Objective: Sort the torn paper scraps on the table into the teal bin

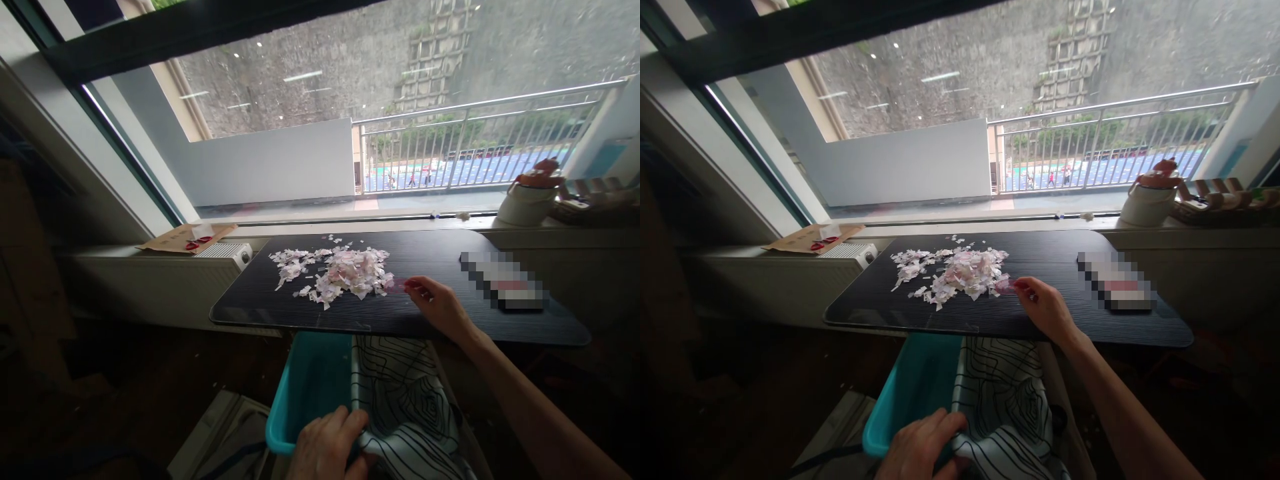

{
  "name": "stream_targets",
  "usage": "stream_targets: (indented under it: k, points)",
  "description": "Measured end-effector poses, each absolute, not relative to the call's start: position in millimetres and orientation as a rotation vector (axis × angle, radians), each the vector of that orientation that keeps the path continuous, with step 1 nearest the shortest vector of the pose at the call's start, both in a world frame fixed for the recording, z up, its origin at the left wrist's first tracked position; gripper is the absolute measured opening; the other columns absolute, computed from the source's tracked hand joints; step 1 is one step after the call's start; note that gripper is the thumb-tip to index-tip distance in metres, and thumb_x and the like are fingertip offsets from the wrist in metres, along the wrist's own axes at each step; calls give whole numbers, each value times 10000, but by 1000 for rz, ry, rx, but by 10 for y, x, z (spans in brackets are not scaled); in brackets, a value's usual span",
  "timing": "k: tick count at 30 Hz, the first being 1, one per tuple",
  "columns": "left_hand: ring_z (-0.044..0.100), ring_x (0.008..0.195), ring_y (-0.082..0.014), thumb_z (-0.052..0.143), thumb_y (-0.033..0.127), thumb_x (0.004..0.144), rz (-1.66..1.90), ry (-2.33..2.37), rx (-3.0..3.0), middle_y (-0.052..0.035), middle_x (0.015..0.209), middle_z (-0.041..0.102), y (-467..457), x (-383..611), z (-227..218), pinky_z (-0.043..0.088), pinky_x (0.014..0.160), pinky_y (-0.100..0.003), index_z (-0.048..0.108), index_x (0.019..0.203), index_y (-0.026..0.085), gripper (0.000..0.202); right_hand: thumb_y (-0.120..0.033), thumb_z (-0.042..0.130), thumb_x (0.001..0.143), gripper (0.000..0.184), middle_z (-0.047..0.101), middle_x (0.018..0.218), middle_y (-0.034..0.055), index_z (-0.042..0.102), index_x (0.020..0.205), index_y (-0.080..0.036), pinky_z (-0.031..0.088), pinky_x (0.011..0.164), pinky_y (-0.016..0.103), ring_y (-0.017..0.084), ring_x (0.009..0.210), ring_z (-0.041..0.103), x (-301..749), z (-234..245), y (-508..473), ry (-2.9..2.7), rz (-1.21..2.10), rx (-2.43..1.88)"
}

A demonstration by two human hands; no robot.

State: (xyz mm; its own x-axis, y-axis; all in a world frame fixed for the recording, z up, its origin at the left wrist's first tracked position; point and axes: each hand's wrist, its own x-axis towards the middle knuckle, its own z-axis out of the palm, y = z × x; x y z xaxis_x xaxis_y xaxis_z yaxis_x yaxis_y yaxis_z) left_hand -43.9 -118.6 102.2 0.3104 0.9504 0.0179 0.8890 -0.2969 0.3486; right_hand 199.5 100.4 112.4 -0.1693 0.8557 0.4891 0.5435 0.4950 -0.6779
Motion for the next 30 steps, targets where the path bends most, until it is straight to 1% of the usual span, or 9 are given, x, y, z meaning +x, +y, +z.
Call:
stream_targets:
  k: [3, 6, 10, 15, 17, 21, 26, 30]
  points:
    - [617, 836, -208, 604, 214, 746, 323, 1651, 2297, -20, 965, 635, -1187, -438, 1055, 490, 773, -290, 528, 1075, 268, 342, -375, 522, 853, 220, 715, 859, 39, 645, 960, -228, 515, 663, 320, 185, 708, 637, 1965, 1144, 987, -1857, 415, -1166]
    - [616, 870, -206, 596, 191, 738, 325, 1632, 2278, -23, 997, 629, -1188, -460, 1056, 488, 799, -284, 523, 1099, 270, 378, -376, 522, 848, 210, 713, 825, 31, 639, 946, -232, 509, 640, 318, 181, 675, 632, 1975, 1147, 953, -1892, 399, -1197]
    - [614, 911, -231, 592, 210, 774, 168, 1626, 2171, -47, 1018, 621, -1163, -454, 1055, 491, 808, -327, 550, 1100, 244, 330, -394, 532, 842, 205, 710, 812, 31, 629, 931, -237, 507, 639, 320, 180, 663, 630, 2033, 1145, 888, -1852, 365, -1273]
    - [590, 1013, -244, 585, 217, 818, 82, 1632, 2087, -69, 1092, 608, -1113, -395, 1105, 465, 886, -370, 558, 1130, 228, 314, -396, 527, 851, 213, 713, 858, 40, 629, 941, -232, 509, 675, 325, 182, 709, 635, 2009, 1145, 860, -1796, 415, -1241]
    - [596, 998, -245, 581, 215, 823, 44, 1640, 2092, -66, 1083, 612, -1101, -378, 1132, 474, 870, -370, 569, 1119, 233, 297, -394, 527, 849, 209, 712, 851, 40, 628, 932, -231, 505, 668, 328, 183, 700, 632, 1998, 1141, 862, -1796, 420, -1255]
    - [605, 969, -250, 580, 219, 827, -10, 1648, 2112, -63, 1075, 615, -1091, -356, 1171, 489, 845, -375, 580, 1115, 242, 289, -398, 541, 836, 211, 700, 775, 29, 633, 930, -233, 494, 633, 336, 184, 639, 615, 2025, 1149, 854, -1778, 366, -1363]
    - [598, 994, -253, 574, 209, 833, -18, 1643, 2120, -68, 1089, 611, -1086, -341, 1182, 483, 871, -384, 584, 1116, 227, 284, -383, 533, 844, 205, 713, 835, 38, 632, 938, -230, 503, 668, 324, 183, 691, 637, 2021, 1161, 846, -1760, 395, -1304]
    - [602, 990, -250, 592, 202, 816, -54, 1635, 2121, -67, 1086, 612, -1082, -349, 1178, 490, 857, -372, 582, 1117, 225, 302, -384, 533, 844, 206, 709, 810, 33, 630, 928, -223, 504, 659, 315, 177, 679, 636, 2015, 1160, 808, -1789, 418, -1299]
